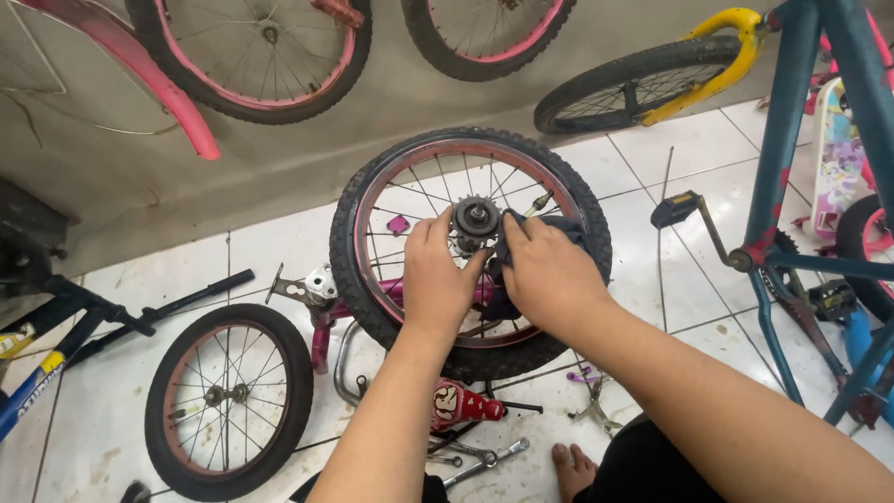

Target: Wiping the rim and spokes of a bicycle wheel with a cloth to clean it.

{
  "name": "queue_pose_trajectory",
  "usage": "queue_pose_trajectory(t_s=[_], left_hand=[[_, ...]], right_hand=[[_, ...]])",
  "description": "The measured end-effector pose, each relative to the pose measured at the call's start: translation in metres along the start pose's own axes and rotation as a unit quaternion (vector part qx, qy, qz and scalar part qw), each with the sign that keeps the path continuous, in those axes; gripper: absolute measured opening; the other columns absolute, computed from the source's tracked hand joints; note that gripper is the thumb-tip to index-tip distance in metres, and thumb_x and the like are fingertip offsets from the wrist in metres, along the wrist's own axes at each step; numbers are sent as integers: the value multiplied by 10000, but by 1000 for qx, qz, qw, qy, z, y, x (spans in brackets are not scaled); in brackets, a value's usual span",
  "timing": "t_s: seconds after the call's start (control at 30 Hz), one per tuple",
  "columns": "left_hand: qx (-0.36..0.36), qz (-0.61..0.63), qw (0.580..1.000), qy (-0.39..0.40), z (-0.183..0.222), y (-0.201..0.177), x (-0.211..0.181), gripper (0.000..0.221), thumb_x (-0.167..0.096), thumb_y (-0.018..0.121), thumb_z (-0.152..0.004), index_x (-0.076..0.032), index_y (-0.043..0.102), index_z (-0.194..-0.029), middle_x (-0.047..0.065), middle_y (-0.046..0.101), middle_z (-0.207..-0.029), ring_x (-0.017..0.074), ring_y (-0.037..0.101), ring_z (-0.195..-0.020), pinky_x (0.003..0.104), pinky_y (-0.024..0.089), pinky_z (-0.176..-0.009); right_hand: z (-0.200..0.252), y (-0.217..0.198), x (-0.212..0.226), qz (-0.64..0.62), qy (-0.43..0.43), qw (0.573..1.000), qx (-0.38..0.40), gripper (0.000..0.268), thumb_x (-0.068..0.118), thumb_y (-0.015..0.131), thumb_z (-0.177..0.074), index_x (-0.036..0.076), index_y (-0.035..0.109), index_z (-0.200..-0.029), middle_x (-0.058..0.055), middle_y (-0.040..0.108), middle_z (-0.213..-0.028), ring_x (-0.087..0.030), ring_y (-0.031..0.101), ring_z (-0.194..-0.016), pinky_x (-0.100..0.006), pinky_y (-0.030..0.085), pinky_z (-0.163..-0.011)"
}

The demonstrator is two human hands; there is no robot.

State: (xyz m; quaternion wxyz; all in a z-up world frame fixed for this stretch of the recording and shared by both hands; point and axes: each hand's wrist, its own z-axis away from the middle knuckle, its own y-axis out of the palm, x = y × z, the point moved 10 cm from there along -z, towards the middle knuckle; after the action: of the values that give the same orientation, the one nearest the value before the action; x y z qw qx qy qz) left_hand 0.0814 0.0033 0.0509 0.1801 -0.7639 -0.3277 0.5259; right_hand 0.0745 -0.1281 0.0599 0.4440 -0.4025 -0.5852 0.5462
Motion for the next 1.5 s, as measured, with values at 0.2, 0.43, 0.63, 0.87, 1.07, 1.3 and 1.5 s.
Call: queue_pose_trajectory(t_s=[0.2, 0.43, 0.63, 0.87, 1.07, 1.3, 1.5], left_hand=[[9, -18, 1000, 1, -4, 5, 3, 779, -168, 876, -710, 0, 529, -1387, 144, 617, -1070, 344, 623, -1082, 452, 527, -954], [9, -57, 998, 13, -5, 8, 4, 770, -209, 881, -689, -29, 565, -1369, 130, 616, -1072, 336, 616, -1069, 458, 521, -939], [-31, -22, 999, 29, -7, 3, 6, 753, -176, 909, -608, -47, 608, -1286, 110, 610, -989, 335, 630, -1002, 449, 524, -926], [-21, 19, 1000, -11, -5, 4, 16, 659, -243, 921, -616, -74, 592, -1161, 92, 593, -1001, 339, 626, -1024, 431, 522, -921], [-29, 5, 1000, 7, -6, 7, 17, 551, -242, 916, -630, -80, 571, -1029, 92, 577, -972, 350, 632, -994, 444, 530, -887], [-59, 16, 998, 23, -5, 3, 18, 509, -341, 915, -651, -74, 585, -932, 120, 596, -908, 376, 642, -945, 454, 537, -850], [-23, 10, 1000, 9, -1, 2, 10, 369, -245, 900, -672, -95, 568, -734, 76, 605, -859, 355, 641, -963, 430, 524, -865]], right_hand=[[-9, 16, 7, 29, -27, 999, -18, 595, 208, 537, -942, -70, 500, -1466, -194, 670, -1139, -322, 697, -1064, -413, 632, -795], [2, 29, 26, 99, -69, 993, -5, 594, 198, 571, -934, -107, 508, -1440, -193, 682, -1097, -290, 707, -1030, -352, 634, -779], [11, 18, 35, 92, -90, 992, 8, 621, 206, 599, -942, -105, 479, -1467, -200, 669, -1138, -307, 694, -1064, -373, 622, -806], [1, -6, 3, -12, -17, 1000, 2, 618, 256, 573, -935, -42, 507, -1472, -191, 672, -1162, -336, 686, -1086, -433, 613, -843], [-6, 12, 10, 9, -31, 999, -21, 618, 210, 554, -931, -63, 489, -1482, -202, 668, -1145, -341, 698, -1039, -417, 625, -793], [9, 27, 45, 93, -107, 990, -14, 597, 184, 590, -924, -119, 515, -1433, -216, 680, -1104, -316, 713, -1012, -364, 629, -754], [12, -14, 14, -67, -40, 997, 18, 587, 287, 620, -925, 6, 563, -1437, -164, 687, -1180, -347, 688, -1083, -419, 600, -859]])
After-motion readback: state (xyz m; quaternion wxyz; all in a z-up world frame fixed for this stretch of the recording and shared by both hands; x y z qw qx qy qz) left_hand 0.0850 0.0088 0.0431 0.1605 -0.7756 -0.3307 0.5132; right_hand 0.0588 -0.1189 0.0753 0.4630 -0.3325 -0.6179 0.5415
